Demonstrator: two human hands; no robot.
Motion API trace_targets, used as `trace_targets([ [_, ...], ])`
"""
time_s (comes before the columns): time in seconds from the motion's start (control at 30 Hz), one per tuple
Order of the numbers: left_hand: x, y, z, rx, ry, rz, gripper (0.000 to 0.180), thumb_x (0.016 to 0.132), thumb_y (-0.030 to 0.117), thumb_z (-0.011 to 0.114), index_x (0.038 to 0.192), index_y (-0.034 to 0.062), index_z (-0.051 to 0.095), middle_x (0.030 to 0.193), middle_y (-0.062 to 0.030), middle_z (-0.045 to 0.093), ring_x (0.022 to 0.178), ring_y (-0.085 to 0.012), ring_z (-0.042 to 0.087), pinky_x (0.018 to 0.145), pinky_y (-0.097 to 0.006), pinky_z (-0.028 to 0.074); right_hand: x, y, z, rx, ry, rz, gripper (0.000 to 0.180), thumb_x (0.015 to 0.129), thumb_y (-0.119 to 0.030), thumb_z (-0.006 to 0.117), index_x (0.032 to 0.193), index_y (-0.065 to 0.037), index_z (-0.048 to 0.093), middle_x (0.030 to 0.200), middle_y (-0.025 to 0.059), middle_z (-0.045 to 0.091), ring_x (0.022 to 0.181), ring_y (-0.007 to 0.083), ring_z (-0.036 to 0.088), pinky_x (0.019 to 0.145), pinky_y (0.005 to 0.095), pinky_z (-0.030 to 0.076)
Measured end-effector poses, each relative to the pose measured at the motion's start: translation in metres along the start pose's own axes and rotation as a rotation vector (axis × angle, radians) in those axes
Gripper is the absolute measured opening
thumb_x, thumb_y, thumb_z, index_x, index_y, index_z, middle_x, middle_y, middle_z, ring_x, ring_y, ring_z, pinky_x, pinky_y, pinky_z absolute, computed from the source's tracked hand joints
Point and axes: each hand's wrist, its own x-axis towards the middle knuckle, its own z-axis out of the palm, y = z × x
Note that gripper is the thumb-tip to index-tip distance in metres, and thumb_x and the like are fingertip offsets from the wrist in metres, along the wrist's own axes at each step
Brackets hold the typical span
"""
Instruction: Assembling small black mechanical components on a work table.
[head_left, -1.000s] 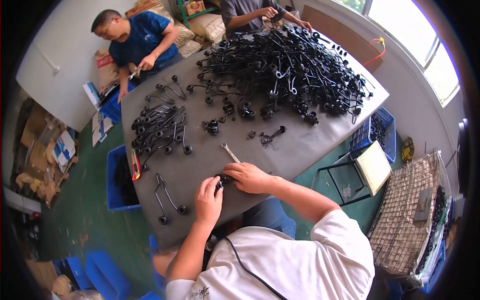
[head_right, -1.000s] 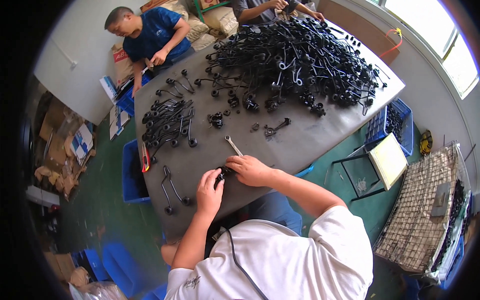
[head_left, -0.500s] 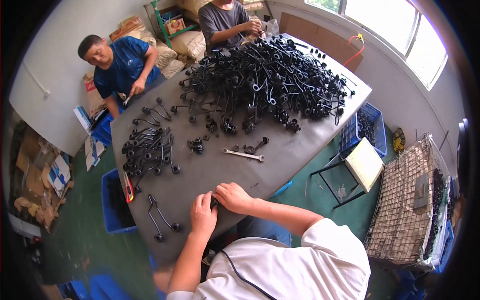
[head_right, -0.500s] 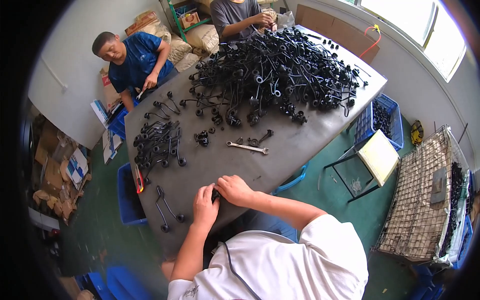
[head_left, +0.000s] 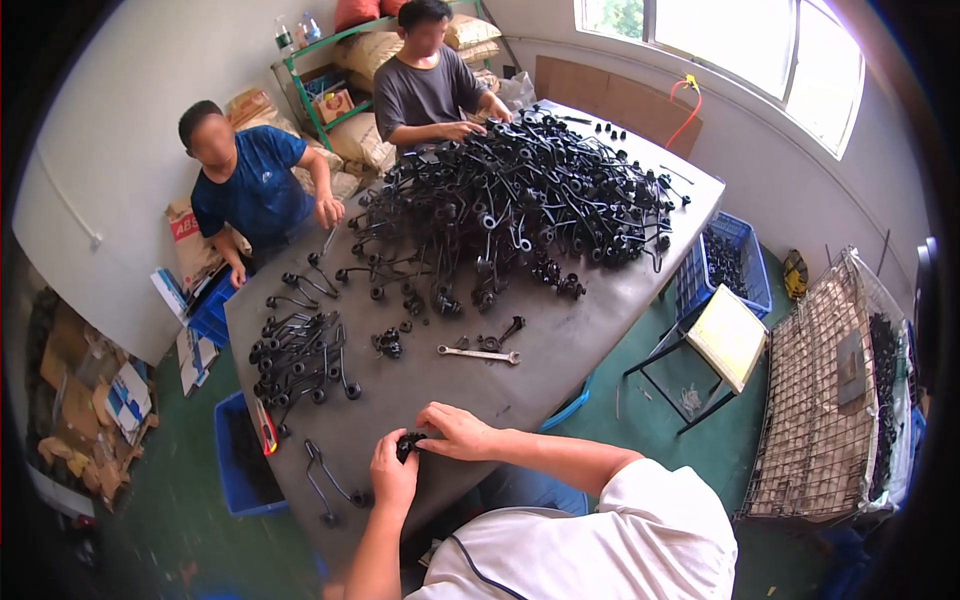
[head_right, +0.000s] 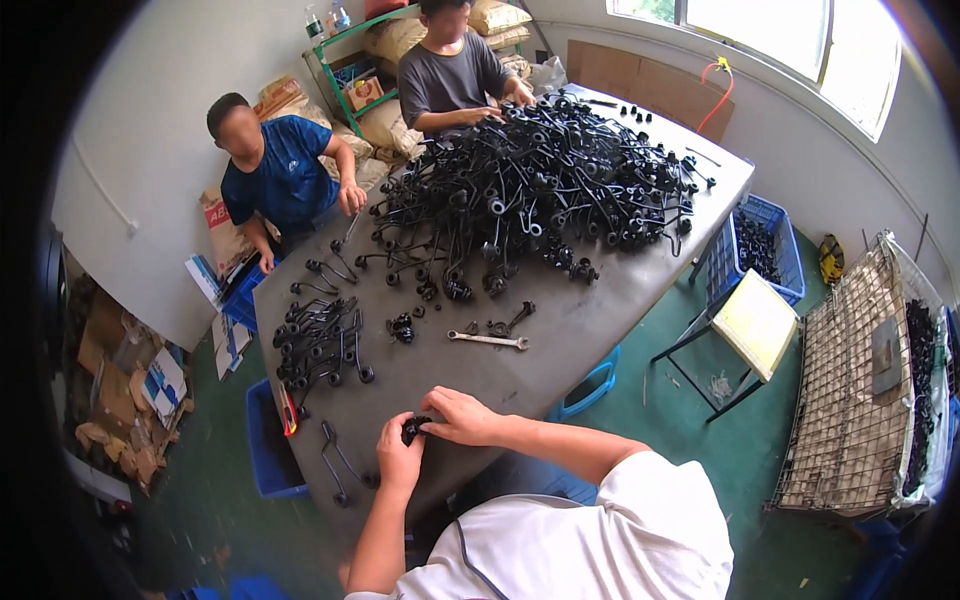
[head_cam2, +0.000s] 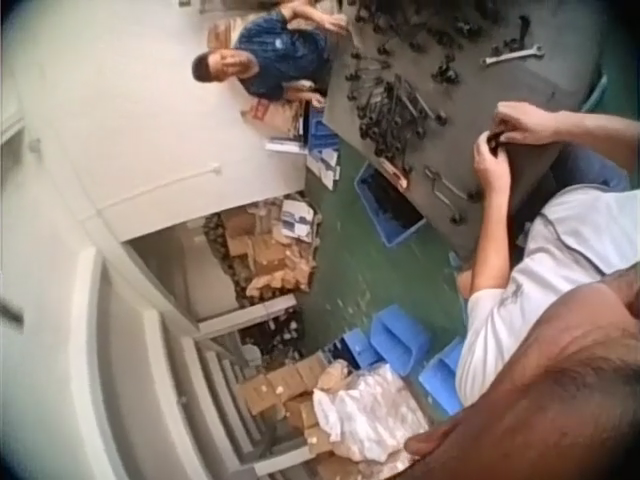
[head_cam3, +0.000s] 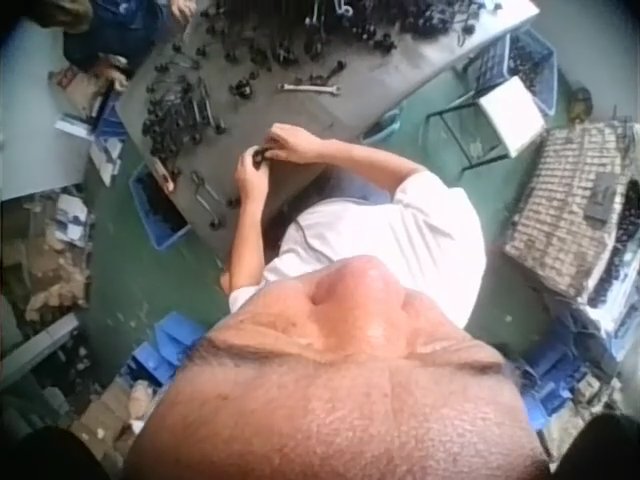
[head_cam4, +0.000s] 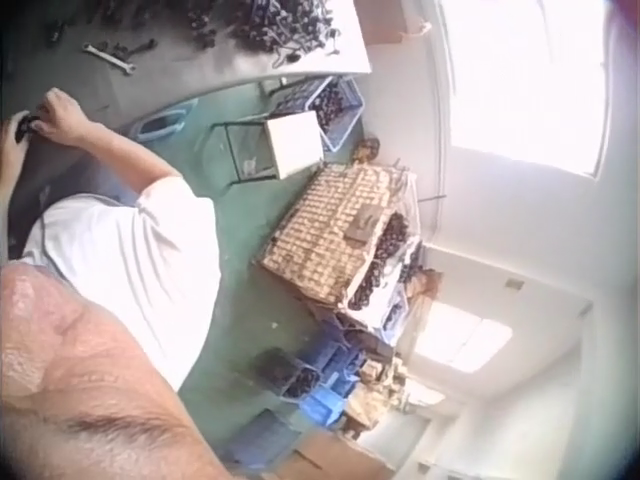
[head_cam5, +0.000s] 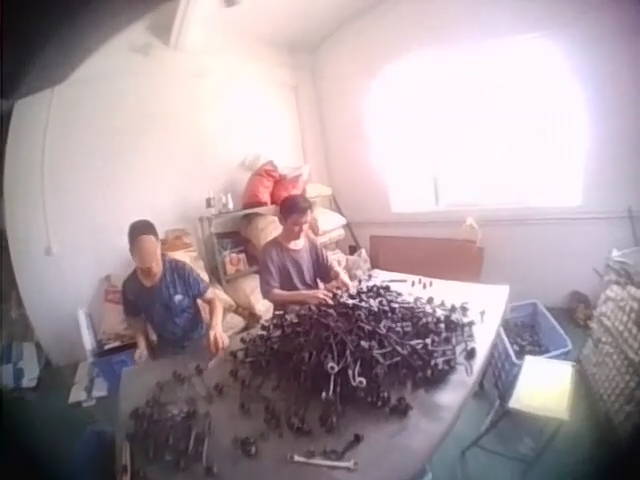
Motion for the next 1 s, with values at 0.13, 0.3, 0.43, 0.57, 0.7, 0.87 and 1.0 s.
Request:
trace_targets([
  [0.13, 0.0, -0.005, 0.003, 0.126, 0.001, 0.043, 0.039, 0.079, 0.006, 0.073, 0.115, 0.0054, 0.06, 0.106, -0.0161, 0.067, 0.101, -0.0371, 0.064, 0.091, -0.047, 0.049, -0.001, 0.014, 0.003, 0.009, -0.048, 0.048, 0.019, 0.094, -0.019, 0.064, 0.103, -0.005, 0.056, 0.099, 0.0154, 0.06, 0.093, 0.0367, 0.062, 0.081, 0.0448, 0.051],
  [0.3, 0.001, -0.001, 0.001, 0.246, 0.028, 0.074, 0.041, 0.077, 0.01, 0.076, 0.116, 0.0079, 0.062, 0.103, -0.0129, 0.07, 0.1, -0.0324, 0.066, 0.096, -0.044, 0.045, 0.0, -0.003, -0.007, 0.0, -0.068, 0.13, 0.019, 0.095, -0.02, 0.064, 0.104, -0.005, 0.056, 0.1, 0.0155, 0.061, 0.093, 0.0379, 0.063, 0.08, 0.045, 0.051],
  [0.43, -0.001, -0.002, 0.003, 0.288, 0.034, 0.012, 0.041, 0.077, 0.01, 0.076, 0.116, 0.0085, 0.063, 0.104, -0.0123, 0.071, 0.1, -0.0314, 0.066, 0.097, -0.043, 0.045, -0.001, 0.017, 0.009, -0.026, -0.114, 0.095, 0.024, 0.09, -0.021, 0.068, 0.105, -0.006, 0.057, 0.103, 0.0148, 0.06, 0.093, 0.0367, 0.063, 0.081, 0.0441, 0.052],
  [0.57, -0.001, -0.012, 0.004, 0.289, 0.075, 0.031, 0.042, 0.077, 0.012, 0.075, 0.117, 0.0088, 0.064, 0.105, -0.0114, 0.071, 0.101, -0.0308, 0.066, 0.096, -0.044, 0.046, 0.006, 0.008, 0.004, -0.161, 0.028, 0.095, 0.022, 0.089, -0.025, 0.069, 0.097, -0.006, 0.061, 0.093, 0.0179, 0.063, 0.09, 0.0394, 0.063, 0.079, 0.0471, 0.053],
  [0.7, 0.014, 0.006, 0.009, 0.226, 0.089, 0.059, 0.041, 0.077, 0.01, 0.073, 0.117, 0.0095, 0.064, 0.107, -0.0108, 0.071, 0.101, -0.0303, 0.066, 0.095, -0.043, 0.046, 0.005, 0.021, -0.011, -0.057, -0.011, 0.06, 0.02, 0.09, -0.018, 0.068, 0.104, -0.005, 0.063, 0.096, 0.0175, 0.064, 0.094, 0.0376, 0.063, 0.082, 0.0445, 0.053],
  [0.87, 0.008, 0.0, 0.012, 0.242, 0.114, 0.025, 0.039, 0.078, 0.01, 0.071, 0.116, 0.0089, 0.063, 0.105, -0.0095, 0.07, 0.101, -0.0276, 0.066, 0.096, -0.043, 0.044, 0.017, 0.009, -0.007, -0.133, -0.124, 0.195, 0.016, 0.089, -0.006, 0.068, 0.103, -0.002, 0.062, 0.099, 0.0148, 0.063, 0.09, 0.0335, 0.063, 0.081, 0.0383, 0.052],
  [1.0, 0.002, -0.001, 0.009, 0.244, 0.136, -0.019, 0.04, 0.078, 0.01, 0.07, 0.117, 0.009, 0.063, 0.106, -0.0092, 0.07, 0.101, -0.0271, 0.066, 0.097, -0.044, 0.044, 0.019, 0.012, -0.008, 0.132, -0.193, 0.254, 0.014, 0.091, -0.007, 0.066, 0.103, -0.003, 0.061, 0.095, 0.015, 0.064, 0.091, 0.0345, 0.062, 0.081, 0.0402, 0.051],
])
